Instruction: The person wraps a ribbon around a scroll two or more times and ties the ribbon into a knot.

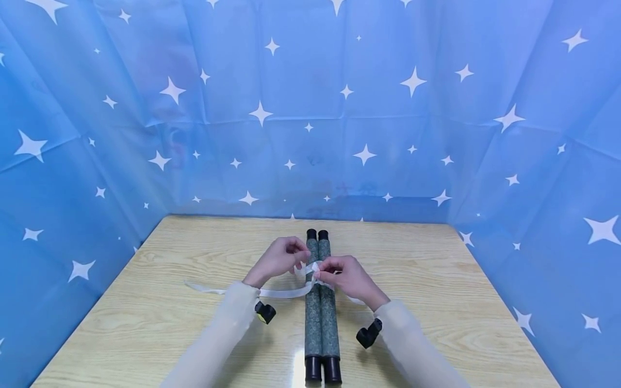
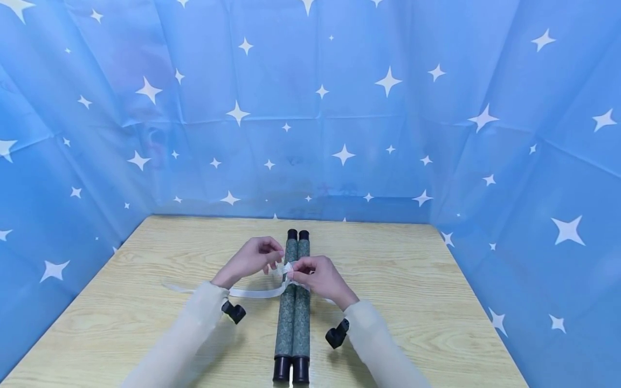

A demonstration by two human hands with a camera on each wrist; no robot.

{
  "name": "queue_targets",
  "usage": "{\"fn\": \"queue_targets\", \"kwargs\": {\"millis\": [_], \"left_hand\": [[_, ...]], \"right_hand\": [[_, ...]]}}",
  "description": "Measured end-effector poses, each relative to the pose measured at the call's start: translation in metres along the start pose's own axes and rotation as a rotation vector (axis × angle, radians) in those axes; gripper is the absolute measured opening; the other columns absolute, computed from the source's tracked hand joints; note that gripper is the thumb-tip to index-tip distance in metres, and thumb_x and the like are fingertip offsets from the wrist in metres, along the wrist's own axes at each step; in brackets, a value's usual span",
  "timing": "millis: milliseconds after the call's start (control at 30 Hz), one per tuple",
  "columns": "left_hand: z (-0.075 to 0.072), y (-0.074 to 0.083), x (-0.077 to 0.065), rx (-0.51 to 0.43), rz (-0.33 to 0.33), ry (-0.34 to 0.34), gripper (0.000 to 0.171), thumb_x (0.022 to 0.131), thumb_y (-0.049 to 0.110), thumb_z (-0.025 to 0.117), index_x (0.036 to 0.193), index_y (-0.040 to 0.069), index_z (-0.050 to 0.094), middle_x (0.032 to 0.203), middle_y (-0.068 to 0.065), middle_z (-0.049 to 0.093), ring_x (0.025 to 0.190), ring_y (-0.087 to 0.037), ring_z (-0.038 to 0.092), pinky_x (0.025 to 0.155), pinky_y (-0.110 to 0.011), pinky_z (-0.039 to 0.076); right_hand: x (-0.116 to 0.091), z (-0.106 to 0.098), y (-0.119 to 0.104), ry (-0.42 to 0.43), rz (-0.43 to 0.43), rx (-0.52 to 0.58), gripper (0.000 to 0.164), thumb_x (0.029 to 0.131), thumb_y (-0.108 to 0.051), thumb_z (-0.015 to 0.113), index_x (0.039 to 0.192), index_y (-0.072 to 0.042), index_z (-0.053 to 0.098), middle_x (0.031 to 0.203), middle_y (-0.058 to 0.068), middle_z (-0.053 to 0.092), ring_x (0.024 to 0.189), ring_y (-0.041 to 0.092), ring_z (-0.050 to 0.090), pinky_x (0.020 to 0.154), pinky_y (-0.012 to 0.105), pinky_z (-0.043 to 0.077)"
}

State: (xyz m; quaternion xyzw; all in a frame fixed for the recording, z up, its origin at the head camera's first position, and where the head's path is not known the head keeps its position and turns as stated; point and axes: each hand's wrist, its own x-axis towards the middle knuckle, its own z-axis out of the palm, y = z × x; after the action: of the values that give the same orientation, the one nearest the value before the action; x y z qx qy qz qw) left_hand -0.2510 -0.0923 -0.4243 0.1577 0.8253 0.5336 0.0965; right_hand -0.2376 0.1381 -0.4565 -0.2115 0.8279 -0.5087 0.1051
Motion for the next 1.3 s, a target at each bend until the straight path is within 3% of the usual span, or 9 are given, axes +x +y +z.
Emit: {"fn": "queue_targets", "kwargs": {"millis": [100,167,233,433,667,867,1167,1300], "left_hand": [[-0.006,-0.006,0.004,0.122,0.025,0.059,0.017,0.1,0.016,0.066,0.109,0.003,0.073,0.096,-0.014,0.072,0.082,-0.037,0.068,0.068,-0.042,0.058],[-0.008,-0.013,0.006,0.221,0.044,0.061,0.016,0.097,0.013,0.069,0.109,0.003,0.074,0.096,-0.011,0.072,0.079,-0.028,0.067,0.068,-0.034,0.055],[-0.009,-0.019,0.008,0.311,0.064,0.026,0.02,0.094,0.012,0.073,0.112,0.001,0.074,0.099,-0.008,0.071,0.081,-0.019,0.064,0.07,-0.029,0.053],[-0.003,-0.033,0.013,0.506,0.139,-0.122,0.028,0.092,0.011,0.076,0.118,0.0,0.074,0.112,-0.013,0.072,0.086,-0.015,0.058,0.076,-0.031,0.051],[-0.002,-0.038,0.013,0.633,0.206,-0.14,0.009,0.095,0.009,0.073,0.092,0.008,0.08,0.088,-0.003,0.073,0.065,-0.009,0.052,0.059,-0.023,0.043],[-0.009,-0.034,0.003,0.647,0.189,-0.159,0.012,0.095,0.011,0.073,0.087,0.009,0.081,0.08,-0.001,0.072,0.059,-0.007,0.05,0.057,-0.023,0.042],[-0.029,-0.016,-0.014,0.504,0.18,-0.207,0.016,0.098,0.015,0.07,0.09,0.005,0.081,0.071,-0.008,0.07,0.053,-0.007,0.042,0.056,-0.022,0.039],[-0.035,-0.01,-0.022,0.43,0.183,-0.21,0.016,0.099,0.016,0.07,0.087,0.013,0.079,0.063,-0.002,0.061,0.052,-0.008,0.035,0.054,-0.022,0.035]], "right_hand": [[-0.001,-0.001,-0.001,0.012,-0.011,-0.012,0.016,0.097,-0.036,0.072,0.1,-0.021,0.077,0.094,0.004,0.072,0.074,0.017,0.06,0.062,0.03,0.05],[-0.002,-0.002,0.0,0.02,-0.008,-0.019,0.015,0.096,-0.037,0.073,0.099,-0.023,0.077,0.093,0.002,0.072,0.076,0.018,0.062,0.063,0.029,0.051],[-0.003,-0.002,-0.001,0.026,-0.005,-0.018,0.015,0.096,-0.037,0.073,0.098,-0.023,0.077,0.093,0.001,0.072,0.077,0.019,0.062,0.063,0.03,0.051],[-0.005,-0.002,-0.002,0.034,-0.009,-0.026,0.012,0.096,-0.036,0.073,0.097,-0.024,0.077,0.092,-0.001,0.072,0.081,0.021,0.064,0.065,0.031,0.053],[-0.005,-0.001,-0.002,0.035,0.003,-0.036,0.01,0.095,-0.037,0.074,0.095,-0.027,0.076,0.091,-0.002,0.072,0.083,0.027,0.065,0.067,0.03,0.052],[-0.004,-0.001,-0.001,0.043,0.004,-0.023,0.015,0.094,-0.038,0.075,0.095,-0.023,0.077,0.091,0.002,0.073,0.088,0.037,0.066,0.066,0.028,0.051],[-0.006,-0.005,0.001,0.044,0.013,-0.021,0.015,0.094,-0.039,0.075,0.095,-0.025,0.077,0.095,0.009,0.074,0.088,0.039,0.066,0.065,0.027,0.05],[-0.006,-0.007,0.003,0.047,0.014,-0.031,0.015,0.094,-0.039,0.075,0.095,-0.025,0.077,0.094,0.008,0.074,0.085,0.034,0.066,0.063,0.027,0.049]]}}
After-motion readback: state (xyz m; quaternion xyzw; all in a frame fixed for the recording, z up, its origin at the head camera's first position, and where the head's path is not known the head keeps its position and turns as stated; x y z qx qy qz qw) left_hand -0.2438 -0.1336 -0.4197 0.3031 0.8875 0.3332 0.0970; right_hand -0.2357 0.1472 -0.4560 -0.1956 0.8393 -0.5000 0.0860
